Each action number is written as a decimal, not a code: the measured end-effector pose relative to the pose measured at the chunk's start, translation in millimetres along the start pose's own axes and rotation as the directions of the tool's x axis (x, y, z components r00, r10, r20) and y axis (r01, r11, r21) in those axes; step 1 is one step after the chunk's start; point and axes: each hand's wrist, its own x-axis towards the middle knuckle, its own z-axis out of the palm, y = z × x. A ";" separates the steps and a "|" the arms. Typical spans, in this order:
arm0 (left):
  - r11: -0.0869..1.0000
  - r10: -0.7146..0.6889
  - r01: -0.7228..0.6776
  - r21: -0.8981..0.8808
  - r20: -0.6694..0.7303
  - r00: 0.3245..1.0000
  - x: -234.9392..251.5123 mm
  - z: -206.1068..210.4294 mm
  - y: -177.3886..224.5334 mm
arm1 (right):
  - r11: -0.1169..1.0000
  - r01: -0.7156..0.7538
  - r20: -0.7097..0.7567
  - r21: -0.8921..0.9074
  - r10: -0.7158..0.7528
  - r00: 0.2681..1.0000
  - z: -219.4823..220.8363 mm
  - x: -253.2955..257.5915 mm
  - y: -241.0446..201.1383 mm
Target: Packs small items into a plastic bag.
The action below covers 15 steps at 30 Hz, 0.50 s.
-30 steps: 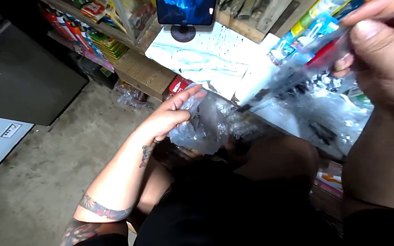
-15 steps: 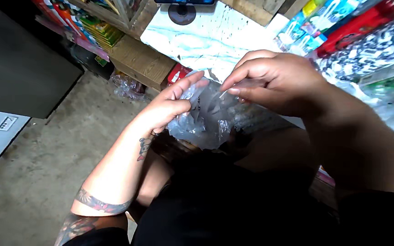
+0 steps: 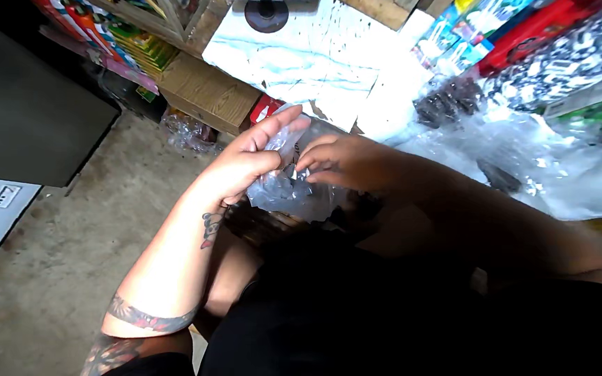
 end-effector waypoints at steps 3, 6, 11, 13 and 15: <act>1.000 -0.003 0.003 -0.023 -0.002 1.000 -1.5 -0.2 0.8 | 0.999 -0.041 -0.112 0.032 0.045 0.993 -28.3 -21.3 1.0; 1.000 -0.003 0.004 -0.030 0.005 1.000 -2.0 -0.9 1.2 | 0.987 -0.159 -0.279 -0.032 0.144 0.950 -61.8 -57.0 12.2; 1.000 -0.013 0.013 -0.022 -0.021 1.000 -1.5 -0.3 -1.1 | 0.781 -0.592 -0.554 -0.198 0.409 0.725 -116.5 -141.5 53.4; 1.000 -0.021 0.020 -0.024 -0.021 1.000 -0.6 -0.1 -1.7 | 0.628 -0.762 -0.588 -0.156 0.561 0.583 -125.9 -169.6 65.3; 0.999 -0.020 0.019 -0.031 -0.019 1.000 0.0 0.7 -2.5 | 0.516 -0.851 -0.575 -0.098 0.669 0.471 -123.8 -188.6 74.7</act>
